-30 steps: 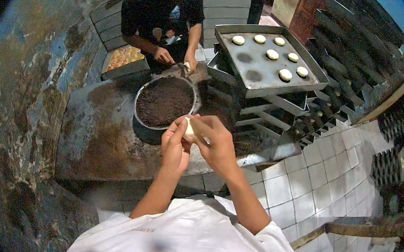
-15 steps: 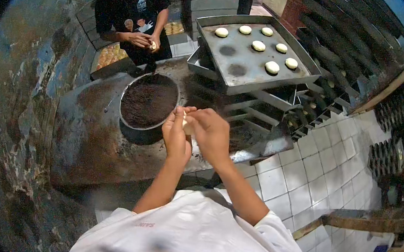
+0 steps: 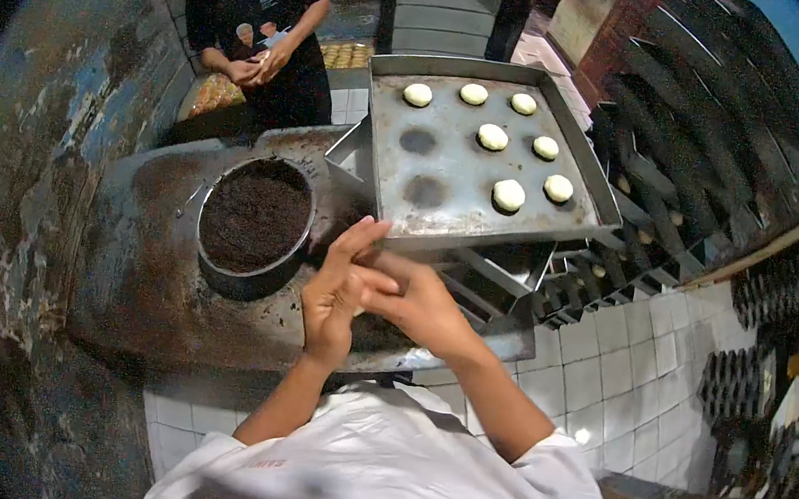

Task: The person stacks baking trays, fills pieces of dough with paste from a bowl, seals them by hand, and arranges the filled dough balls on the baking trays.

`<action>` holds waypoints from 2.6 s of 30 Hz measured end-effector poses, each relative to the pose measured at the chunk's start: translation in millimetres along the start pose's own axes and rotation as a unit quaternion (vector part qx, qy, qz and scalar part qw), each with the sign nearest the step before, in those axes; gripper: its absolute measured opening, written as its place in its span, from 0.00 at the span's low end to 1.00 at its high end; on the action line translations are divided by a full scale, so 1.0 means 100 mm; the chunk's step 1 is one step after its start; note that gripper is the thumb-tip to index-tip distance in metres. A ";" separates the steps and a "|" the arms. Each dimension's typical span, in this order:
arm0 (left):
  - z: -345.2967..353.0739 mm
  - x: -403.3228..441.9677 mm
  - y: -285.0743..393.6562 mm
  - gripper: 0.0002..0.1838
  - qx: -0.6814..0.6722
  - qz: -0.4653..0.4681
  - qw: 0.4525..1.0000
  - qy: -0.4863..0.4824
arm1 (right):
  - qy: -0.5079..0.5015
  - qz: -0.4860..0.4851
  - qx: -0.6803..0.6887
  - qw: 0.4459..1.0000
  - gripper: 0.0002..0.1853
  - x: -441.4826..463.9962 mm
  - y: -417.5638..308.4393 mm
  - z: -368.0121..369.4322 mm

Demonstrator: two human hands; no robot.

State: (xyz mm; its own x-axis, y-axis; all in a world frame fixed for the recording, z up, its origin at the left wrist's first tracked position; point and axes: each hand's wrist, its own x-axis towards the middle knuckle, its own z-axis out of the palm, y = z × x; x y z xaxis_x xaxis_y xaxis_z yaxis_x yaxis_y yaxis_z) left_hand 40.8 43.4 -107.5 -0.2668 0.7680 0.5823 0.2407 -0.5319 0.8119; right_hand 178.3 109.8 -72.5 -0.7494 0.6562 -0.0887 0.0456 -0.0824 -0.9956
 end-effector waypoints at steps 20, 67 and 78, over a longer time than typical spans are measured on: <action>-1.18 -1.84 0.02 0.12 0.134 -0.219 0.846 0.468 | 0.058 -0.105 -0.604 0.788 0.24 2.53 -0.20 -1.84; 0.38 -1.50 -0.15 0.09 -0.107 -0.257 0.960 0.012 | 0.652 0.041 0.011 0.757 0.17 -4.46 2.09 -0.48; 1.67 -1.98 -0.04 0.10 -0.174 -0.289 0.934 0.115 | 0.602 -0.037 0.038 0.797 0.16 -5.17 1.69 -2.17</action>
State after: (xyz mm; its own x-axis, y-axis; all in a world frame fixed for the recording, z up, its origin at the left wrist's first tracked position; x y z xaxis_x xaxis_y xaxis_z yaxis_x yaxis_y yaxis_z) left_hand 248.1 -47.3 -233.3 -0.4609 0.8875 0.0044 -0.3126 -0.1670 0.9351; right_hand 716.8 -80.3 -201.8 0.4300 0.9018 -0.0427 -0.0440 -0.0262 -0.9987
